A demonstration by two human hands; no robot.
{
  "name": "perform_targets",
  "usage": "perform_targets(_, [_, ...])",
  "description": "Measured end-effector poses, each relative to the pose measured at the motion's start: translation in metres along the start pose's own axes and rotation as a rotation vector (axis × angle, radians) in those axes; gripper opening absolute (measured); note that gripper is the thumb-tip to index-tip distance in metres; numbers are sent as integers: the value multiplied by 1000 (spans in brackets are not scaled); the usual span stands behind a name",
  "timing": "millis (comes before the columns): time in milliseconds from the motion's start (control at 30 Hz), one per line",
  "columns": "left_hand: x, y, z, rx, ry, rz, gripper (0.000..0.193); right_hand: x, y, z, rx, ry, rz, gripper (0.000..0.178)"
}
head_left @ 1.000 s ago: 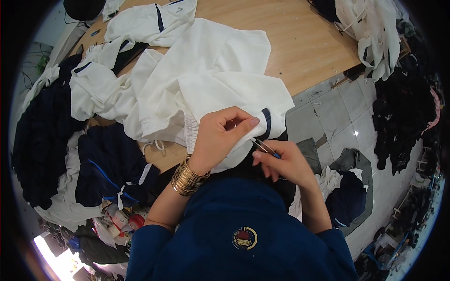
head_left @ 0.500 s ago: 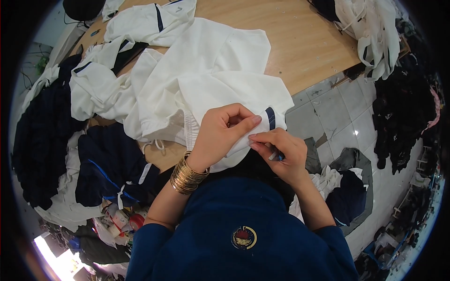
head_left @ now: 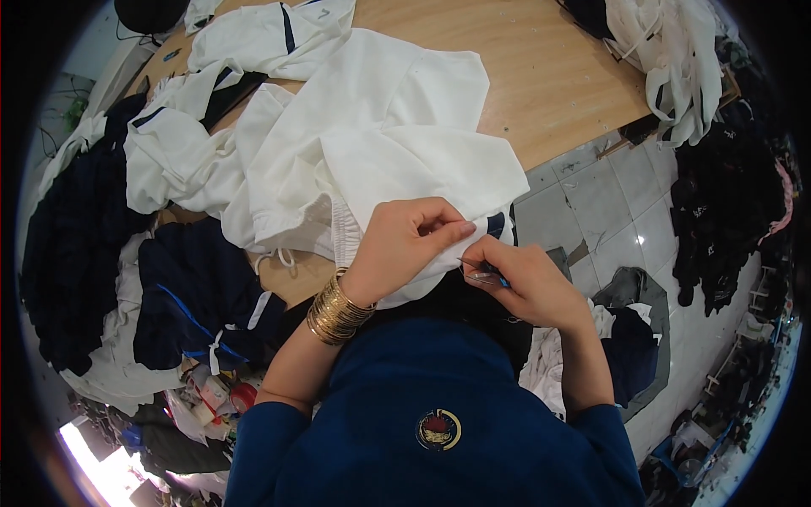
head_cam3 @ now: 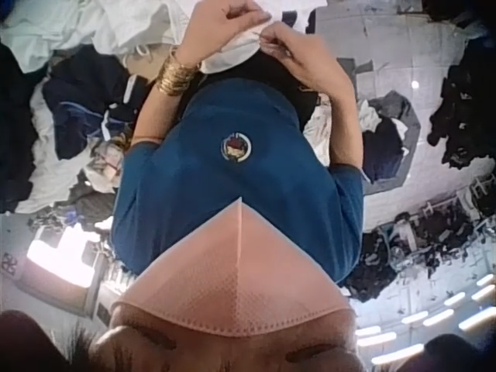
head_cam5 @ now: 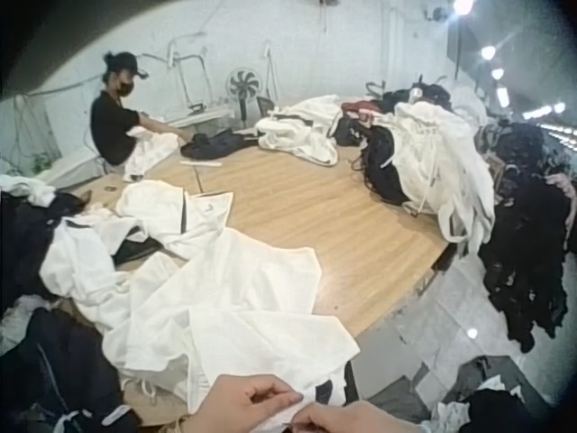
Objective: Trimming loose threads and inspecting white athletic pants at a textile workshop.
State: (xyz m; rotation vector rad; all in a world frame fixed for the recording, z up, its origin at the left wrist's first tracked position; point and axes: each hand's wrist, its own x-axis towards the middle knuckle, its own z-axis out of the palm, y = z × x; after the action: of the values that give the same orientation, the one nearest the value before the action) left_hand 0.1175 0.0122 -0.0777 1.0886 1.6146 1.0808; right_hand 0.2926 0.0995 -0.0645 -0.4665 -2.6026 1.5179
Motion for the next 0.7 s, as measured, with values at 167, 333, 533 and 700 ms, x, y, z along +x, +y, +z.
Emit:
perform_targets(167, [2,-4,-1,-103,28,23,12,1,4,0,210,160,90,14])
perform_targets(333, [1,2,-6,-164,35,7,12,-4,8,13,176,460,-10,17])
perform_targets(533, [2,2,-2,-223,38,-8,12,5,1,27,47,540,-128,31])
perform_targets(700, [2,0,2,-234,46,-9,12,11,8,38,-130,611,-231,25])
